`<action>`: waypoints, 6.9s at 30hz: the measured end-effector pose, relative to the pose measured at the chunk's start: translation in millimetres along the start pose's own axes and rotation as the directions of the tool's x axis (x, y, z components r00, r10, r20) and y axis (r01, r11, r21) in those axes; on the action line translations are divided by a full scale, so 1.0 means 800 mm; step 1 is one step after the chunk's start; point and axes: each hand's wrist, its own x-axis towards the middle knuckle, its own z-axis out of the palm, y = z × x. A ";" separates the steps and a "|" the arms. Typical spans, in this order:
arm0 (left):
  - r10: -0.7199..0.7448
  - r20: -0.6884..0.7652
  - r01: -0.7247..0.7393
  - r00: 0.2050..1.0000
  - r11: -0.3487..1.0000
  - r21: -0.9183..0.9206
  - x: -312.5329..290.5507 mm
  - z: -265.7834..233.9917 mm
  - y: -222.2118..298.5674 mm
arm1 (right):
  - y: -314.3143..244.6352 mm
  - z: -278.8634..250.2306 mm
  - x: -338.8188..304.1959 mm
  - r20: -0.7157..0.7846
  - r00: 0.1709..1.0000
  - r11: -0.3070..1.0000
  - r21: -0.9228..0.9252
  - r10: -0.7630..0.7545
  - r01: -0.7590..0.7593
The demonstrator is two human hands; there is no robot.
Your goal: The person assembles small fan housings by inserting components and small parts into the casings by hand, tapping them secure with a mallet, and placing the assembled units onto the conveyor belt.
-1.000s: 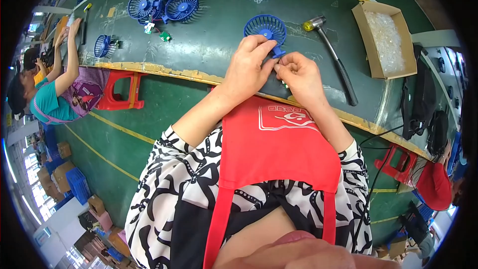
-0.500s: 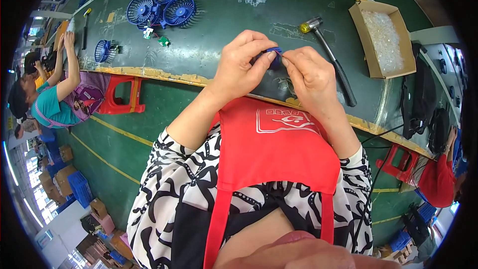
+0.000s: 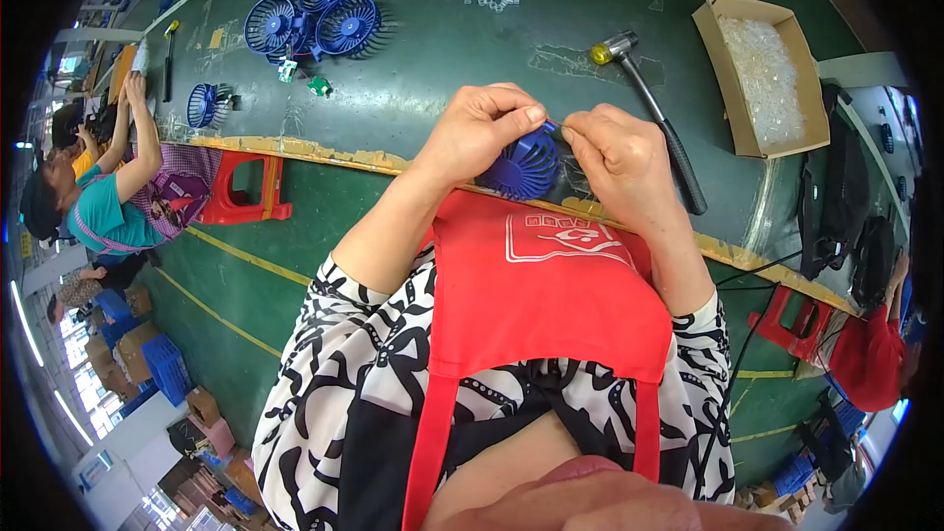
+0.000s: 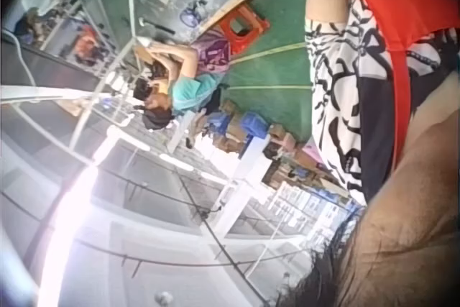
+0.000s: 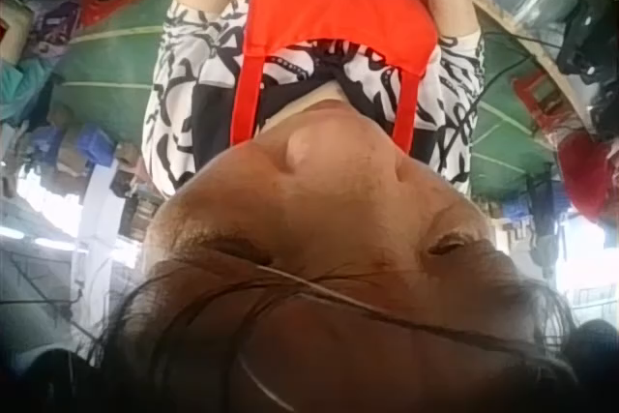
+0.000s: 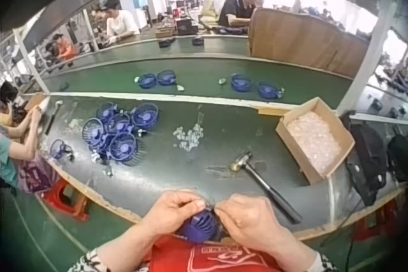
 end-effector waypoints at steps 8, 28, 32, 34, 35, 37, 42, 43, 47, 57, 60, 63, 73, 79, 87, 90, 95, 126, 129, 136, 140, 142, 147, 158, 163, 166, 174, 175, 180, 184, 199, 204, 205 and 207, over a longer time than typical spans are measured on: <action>-0.127 0.097 0.134 0.987 0.989 -0.068 0.013 -0.010 0.006 | 0.011 -0.014 -0.006 0.124 0.986 0.983 0.130 0.112 -0.128; -0.185 -0.110 0.205 0.977 0.955 0.214 0.104 0.007 -0.008 | 0.073 -0.027 -0.002 -0.214 0.958 0.834 -0.480 0.190 -0.273; 0.505 -0.102 -0.219 0.857 0.536 0.816 0.069 0.018 -0.007 | 0.093 -0.016 -0.020 -0.155 0.962 0.818 -0.507 0.223 -0.272; 0.514 -0.064 -0.218 0.855 0.471 0.855 0.040 0.026 -0.019 | 0.096 -0.019 -0.021 -0.157 0.955 0.859 -0.419 0.251 -0.294; 0.514 -0.067 -0.217 0.855 0.472 0.854 0.032 0.029 -0.021 | 0.096 -0.021 -0.022 -0.154 0.948 0.892 -0.325 0.279 -0.315; 0.496 -0.101 -0.143 0.862 0.431 0.891 0.024 0.035 -0.025 | 0.075 -0.028 -0.015 -0.195 0.957 0.931 -0.256 0.215 -0.261; 0.501 -0.188 -0.127 0.845 0.529 0.839 0.024 0.034 -0.037 | 0.030 -0.025 0.008 -0.150 0.977 0.972 -0.158 0.149 -0.172; 0.491 -0.187 -0.123 0.851 0.532 0.838 0.026 0.035 -0.037 | 0.032 -0.019 0.011 -0.152 0.984 0.978 -0.172 0.089 -0.115; 0.476 -0.195 -0.106 0.858 0.535 0.838 0.028 0.037 -0.038 | 0.058 0.005 0.005 -0.029 0.997 0.908 -0.411 0.078 -0.083; 0.525 -0.192 -0.152 0.829 0.541 0.827 0.024 0.034 -0.041 | -0.009 -0.041 0.017 -0.350 0.936 0.965 -0.255 -0.033 -0.061; 0.514 -0.181 -0.155 0.839 0.544 0.824 0.027 0.036 -0.039 | 0.054 0.010 -0.001 0.002 0.998 0.890 -0.453 0.062 -0.054; 0.479 -0.174 -0.134 0.860 0.541 0.830 0.021 0.034 -0.035 | 0.064 0.004 0.001 -0.026 0.999 0.912 -0.407 0.042 -0.049; 0.553 -0.130 -0.378 0.823 0.703 0.602 0.015 0.025 -0.036 | 0.055 0.002 0.028 -0.101 0.920 0.914 0.194 0.380 -0.356; 0.559 -0.159 -0.397 0.814 0.734 0.551 0.014 0.022 -0.041 | 0.060 0.025 0.022 0.104 0.867 0.803 0.338 0.487 -0.491; 0.572 0.042 -0.488 0.819 0.657 0.575 0.017 0.021 -0.035 | 0.072 0.021 0.012 0.126 0.845 0.712 0.483 0.519 -0.509; 0.619 -0.106 -0.462 0.778 0.679 0.570 0.039 0.000 -0.035 | 0.076 0.019 0.003 0.135 0.850 0.701 0.507 0.509 -0.501; 0.594 -0.468 -0.129 0.655 0.698 0.705 0.096 -0.070 -0.039 | 0.082 0.021 -0.003 0.121 0.860 0.713 0.508 0.496 -0.483; -0.229 0.019 0.202 0.973 0.817 -0.540 0.026 0.004 -0.009 | 0.060 0.015 -0.002 0.276 0.831 0.496 0.696 0.483 -0.520; -0.213 0.014 0.192 0.977 0.848 -0.494 0.017 0.006 -0.008 | 0.050 0.016 -0.006 0.271 0.837 0.475 0.722 0.476 -0.504; -0.175 -0.003 0.156 0.985 0.884 -0.440 0.016 0.008 -0.009 | 0.047 0.016 -0.002 0.301 0.854 0.486 0.720 0.424 -0.495; -0.122 -0.052 0.096 0.991 0.933 -0.348 0.015 0.013 -0.004 | 0.053 0.016 -0.003 0.307 0.851 0.530 0.677 0.426 -0.510; -0.094 -0.067 0.071 0.993 0.957 -0.283 0.013 0.017 0.000 | 0.055 0.016 -0.003 0.303 0.853 0.559 0.654 0.425 -0.511; 0.022 -0.117 -0.028 0.993 0.998 -0.051 0.018 0.033 0.000 | 0.052 0.008 0.002 0.304 0.853 0.602 0.609 0.424 -0.516; -0.005 -0.138 0.005 0.990 1.000 0.004 0.097 -0.010 0.056 | 0.105 0.017 0.028 0.272 0.847 0.540 0.671 0.457 -0.507; 0.608 -0.219 -0.153 0.763 0.500 0.853 0.208 -0.035 0.109 | 0.112 0.021 0.025 -0.021 0.974 0.852 0.490 0.226 -0.187; 0.781 0.114 -0.286 0.613 0.086 0.954 0.290 -0.057 0.089 | 0.108 0.024 0.026 -0.042 0.980 0.841 0.520 0.196 -0.146; 0.627 0.348 -0.636 0.697 0.318 0.703 0.457 0.126 0.071 | 0.110 0.032 0.023 -0.112 0.981 0.896 0.435 0.157 -0.094; 0.619 0.395 -0.679 0.679 0.327 0.657 0.478 0.154 0.072 | 0.110 0.034 0.021 -0.089 0.985 0.897 0.430 0.150 -0.098; 0.454 0.345 -0.533 0.821 0.396 0.748 0.556 0.256 0.048 | 0.107 0.039 0.017 -0.025 0.990 0.913 0.390 0.141 -0.120; 0.251 0.366 -0.443 0.896 0.486 0.753 0.573 0.283 0.039 | 0.106 0.030 0.017 -0.003 0.988 0.884 0.447 0.157 -0.139; 0.786 0.461 -0.799 0.412 0.068 0.598 0.329 0.138 0.140 | 0.116 0.034 0.027 -0.146 0.974 0.873 0.481 0.172 -0.082; 0.808 0.327 -0.736 0.491 0.184 0.652 0.220 0.071 0.129 | 0.123 0.031 0.035 -0.187 0.948 0.849 0.512 0.258 -0.130; 0.799 0.329 -0.713 0.503 0.168 0.681 0.196 0.061 0.127 | 0.133 0.037 0.032 -0.196 0.931 0.811 0.565 0.309 -0.151; 0.801 0.307 -0.661 0.514 0.141 0.737 0.140 0.042 0.117 | 0.132 0.028 0.027 -0.104 0.893 0.701 0.662 0.437 -0.266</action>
